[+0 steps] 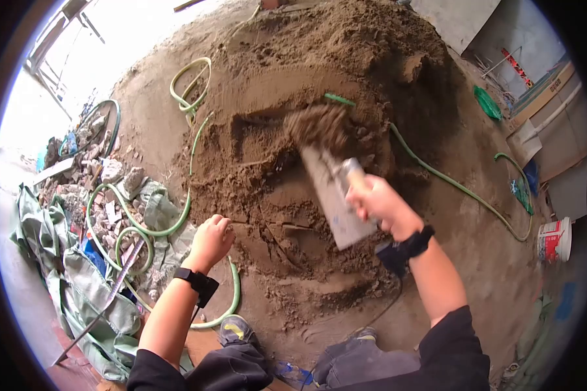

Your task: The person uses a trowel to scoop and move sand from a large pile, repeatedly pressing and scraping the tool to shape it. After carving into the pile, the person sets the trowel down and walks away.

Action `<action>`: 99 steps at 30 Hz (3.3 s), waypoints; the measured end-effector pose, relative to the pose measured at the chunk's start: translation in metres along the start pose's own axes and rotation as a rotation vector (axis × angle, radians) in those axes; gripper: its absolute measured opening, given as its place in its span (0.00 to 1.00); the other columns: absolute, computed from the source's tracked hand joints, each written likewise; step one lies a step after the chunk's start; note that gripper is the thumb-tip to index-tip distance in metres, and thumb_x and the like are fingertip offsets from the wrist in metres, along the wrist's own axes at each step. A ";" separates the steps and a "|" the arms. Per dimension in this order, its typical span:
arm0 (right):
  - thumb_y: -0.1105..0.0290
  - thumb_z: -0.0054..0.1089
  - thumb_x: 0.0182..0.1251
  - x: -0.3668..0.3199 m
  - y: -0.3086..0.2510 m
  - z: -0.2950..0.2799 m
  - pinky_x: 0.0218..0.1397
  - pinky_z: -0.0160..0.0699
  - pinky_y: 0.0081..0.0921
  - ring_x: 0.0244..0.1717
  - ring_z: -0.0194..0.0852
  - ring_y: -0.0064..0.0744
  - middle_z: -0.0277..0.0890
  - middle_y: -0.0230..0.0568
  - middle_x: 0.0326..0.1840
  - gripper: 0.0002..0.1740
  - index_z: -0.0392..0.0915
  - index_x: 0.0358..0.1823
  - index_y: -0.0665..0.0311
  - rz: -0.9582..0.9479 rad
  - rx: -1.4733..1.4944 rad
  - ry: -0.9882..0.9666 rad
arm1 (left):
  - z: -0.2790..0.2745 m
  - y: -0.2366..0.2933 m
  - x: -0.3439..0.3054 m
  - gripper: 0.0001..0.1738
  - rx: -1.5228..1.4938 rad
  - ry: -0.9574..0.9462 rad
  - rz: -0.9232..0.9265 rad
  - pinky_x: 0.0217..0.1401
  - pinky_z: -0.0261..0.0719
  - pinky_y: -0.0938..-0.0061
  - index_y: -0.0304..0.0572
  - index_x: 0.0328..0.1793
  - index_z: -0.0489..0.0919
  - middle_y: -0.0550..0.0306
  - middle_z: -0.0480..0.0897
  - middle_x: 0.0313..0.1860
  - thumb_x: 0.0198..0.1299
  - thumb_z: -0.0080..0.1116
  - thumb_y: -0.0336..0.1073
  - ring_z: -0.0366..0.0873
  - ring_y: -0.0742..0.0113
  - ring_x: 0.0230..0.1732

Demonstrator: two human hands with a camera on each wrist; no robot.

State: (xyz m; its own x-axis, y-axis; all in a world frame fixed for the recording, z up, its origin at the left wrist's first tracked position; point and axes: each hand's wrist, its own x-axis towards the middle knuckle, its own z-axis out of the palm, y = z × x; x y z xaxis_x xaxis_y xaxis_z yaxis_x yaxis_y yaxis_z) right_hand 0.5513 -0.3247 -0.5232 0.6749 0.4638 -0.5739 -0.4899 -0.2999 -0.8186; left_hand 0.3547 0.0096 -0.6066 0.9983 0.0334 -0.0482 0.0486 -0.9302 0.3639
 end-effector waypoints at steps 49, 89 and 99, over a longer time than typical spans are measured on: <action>0.58 0.62 0.65 0.063 0.001 -0.040 0.21 0.72 0.26 0.18 0.73 0.26 0.74 0.36 0.21 0.17 0.75 0.42 0.66 -0.612 -0.506 0.835 | -0.001 0.022 -0.013 0.12 -0.147 -0.108 -0.009 0.44 0.77 0.60 0.40 0.45 0.78 0.48 0.77 0.41 0.57 0.61 0.37 0.78 0.47 0.42; 0.66 0.64 0.60 0.054 0.067 -0.016 0.29 0.76 0.36 0.24 0.80 0.40 0.77 0.49 0.22 0.14 0.73 0.38 0.70 -0.576 -0.432 0.715 | 0.023 0.024 -0.010 0.11 -0.119 -0.106 0.046 0.43 0.78 0.58 0.40 0.44 0.77 0.47 0.77 0.38 0.56 0.59 0.35 0.78 0.45 0.41; 0.67 0.58 0.62 0.131 -0.056 0.055 0.15 0.67 0.25 0.14 0.70 0.24 0.70 0.33 0.19 0.12 0.72 0.35 0.72 -0.310 -0.223 0.382 | 0.017 0.021 -0.024 0.11 -0.158 -0.068 -0.016 0.43 0.78 0.59 0.41 0.44 0.78 0.48 0.78 0.38 0.57 0.60 0.35 0.79 0.47 0.40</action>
State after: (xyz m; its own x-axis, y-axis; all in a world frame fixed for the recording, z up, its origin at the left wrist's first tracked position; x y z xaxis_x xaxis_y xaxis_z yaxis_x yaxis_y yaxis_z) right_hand 0.6368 -0.2015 -0.5513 0.9421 0.2350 -0.2391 -0.1353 -0.3858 -0.9126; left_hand 0.3311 -0.0169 -0.6132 0.9931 0.0178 -0.1159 0.0743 -0.8604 0.5041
